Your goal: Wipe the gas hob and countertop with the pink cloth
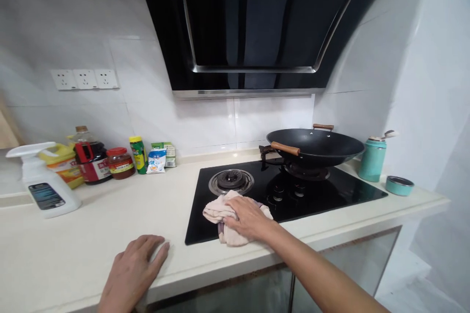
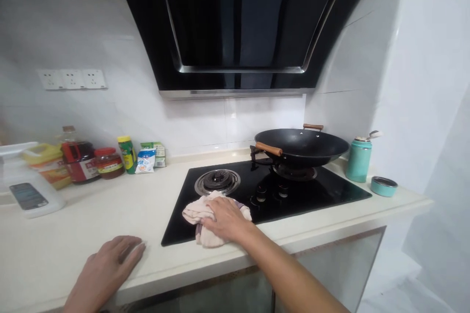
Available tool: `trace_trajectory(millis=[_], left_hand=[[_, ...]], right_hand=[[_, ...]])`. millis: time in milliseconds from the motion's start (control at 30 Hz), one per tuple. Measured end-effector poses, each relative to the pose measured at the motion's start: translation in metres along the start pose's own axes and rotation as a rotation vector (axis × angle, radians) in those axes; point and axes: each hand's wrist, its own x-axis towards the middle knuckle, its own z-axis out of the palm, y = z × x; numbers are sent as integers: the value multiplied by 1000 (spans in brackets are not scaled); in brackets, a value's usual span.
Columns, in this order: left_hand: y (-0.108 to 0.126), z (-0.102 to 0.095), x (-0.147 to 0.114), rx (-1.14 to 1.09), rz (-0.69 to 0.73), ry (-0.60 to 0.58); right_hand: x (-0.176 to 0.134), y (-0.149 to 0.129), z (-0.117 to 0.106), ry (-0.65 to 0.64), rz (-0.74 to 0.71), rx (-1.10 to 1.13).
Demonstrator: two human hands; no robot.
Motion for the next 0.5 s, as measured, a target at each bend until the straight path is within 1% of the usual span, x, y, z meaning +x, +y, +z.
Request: trace_trajectory(millis=[67, 167, 233, 267, 300, 367, 500], left_hand=[[-4, 1, 3, 16, 17, 7], [-10, 5, 9, 35, 57, 34], [-8, 9, 15, 31, 58, 59], [-3, 12, 18, 13, 57, 76], [4, 14, 21, -21, 61, 98], [28, 19, 26, -128, 116, 140], [96, 21, 27, -376, 370, 209]], right_hand=[[-13, 12, -6, 53, -36, 0], [-36, 42, -13, 146, -89, -128], [-49, 62, -18, 183, -76, -219], [-55, 70, -20, 189, -57, -245], [-59, 75, -21, 193, -37, -261], [-62, 80, -24, 190, -5, -280], [-59, 75, -25, 165, 24, -321]])
